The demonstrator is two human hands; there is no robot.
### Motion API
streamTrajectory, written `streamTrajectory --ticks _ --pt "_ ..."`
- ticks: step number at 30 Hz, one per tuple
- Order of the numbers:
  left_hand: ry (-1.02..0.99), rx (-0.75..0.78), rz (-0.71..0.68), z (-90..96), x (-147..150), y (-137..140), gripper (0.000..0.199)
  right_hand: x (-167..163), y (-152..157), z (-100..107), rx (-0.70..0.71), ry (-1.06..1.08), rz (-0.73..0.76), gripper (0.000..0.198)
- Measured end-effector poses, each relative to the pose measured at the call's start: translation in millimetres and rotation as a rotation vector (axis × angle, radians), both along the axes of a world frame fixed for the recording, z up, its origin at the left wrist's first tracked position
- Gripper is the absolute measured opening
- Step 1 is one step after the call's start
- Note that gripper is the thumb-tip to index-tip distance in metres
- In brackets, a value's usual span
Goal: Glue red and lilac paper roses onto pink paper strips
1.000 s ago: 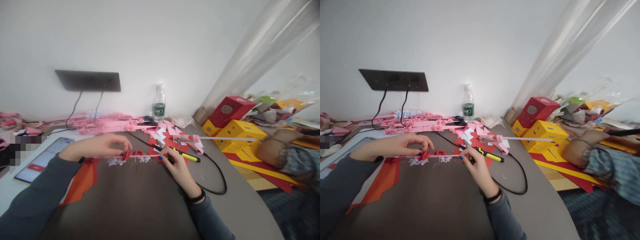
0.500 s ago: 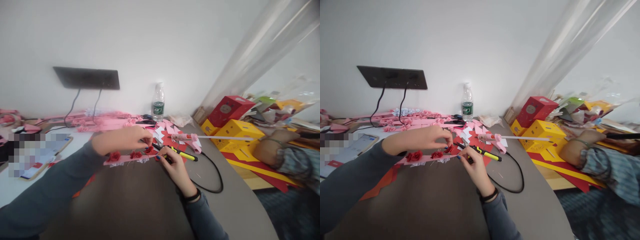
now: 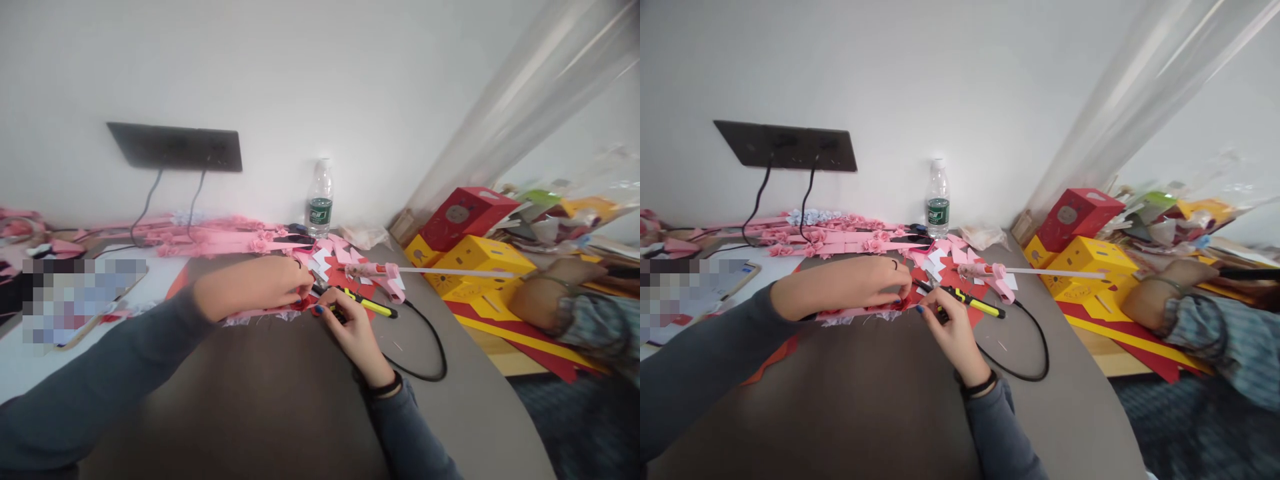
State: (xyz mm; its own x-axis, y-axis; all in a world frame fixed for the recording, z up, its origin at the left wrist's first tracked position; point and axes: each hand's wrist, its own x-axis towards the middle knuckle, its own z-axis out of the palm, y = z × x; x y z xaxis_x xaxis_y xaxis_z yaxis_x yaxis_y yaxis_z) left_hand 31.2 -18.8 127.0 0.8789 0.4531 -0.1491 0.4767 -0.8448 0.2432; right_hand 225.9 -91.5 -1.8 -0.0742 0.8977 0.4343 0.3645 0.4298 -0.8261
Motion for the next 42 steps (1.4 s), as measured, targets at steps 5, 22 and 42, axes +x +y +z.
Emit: streamTrajectory --ticks 5,22,42 --pt "-0.043 0.076 -0.086 -9.5 -0.3 -4.2 0.02 -0.6 0.2 -0.6 0.004 -0.01 0.001 0.022" --pt "-0.268 -0.203 0.06 -31.3 -13.6 -4.9 0.014 1.7 -0.9 1.2 -0.083 0.0 0.055 0.024" --pt "-0.1 -0.229 0.101 -18.9 6.5 0.0 0.016 3.9 0.3 0.9 -0.167 0.041 0.057 0.035"
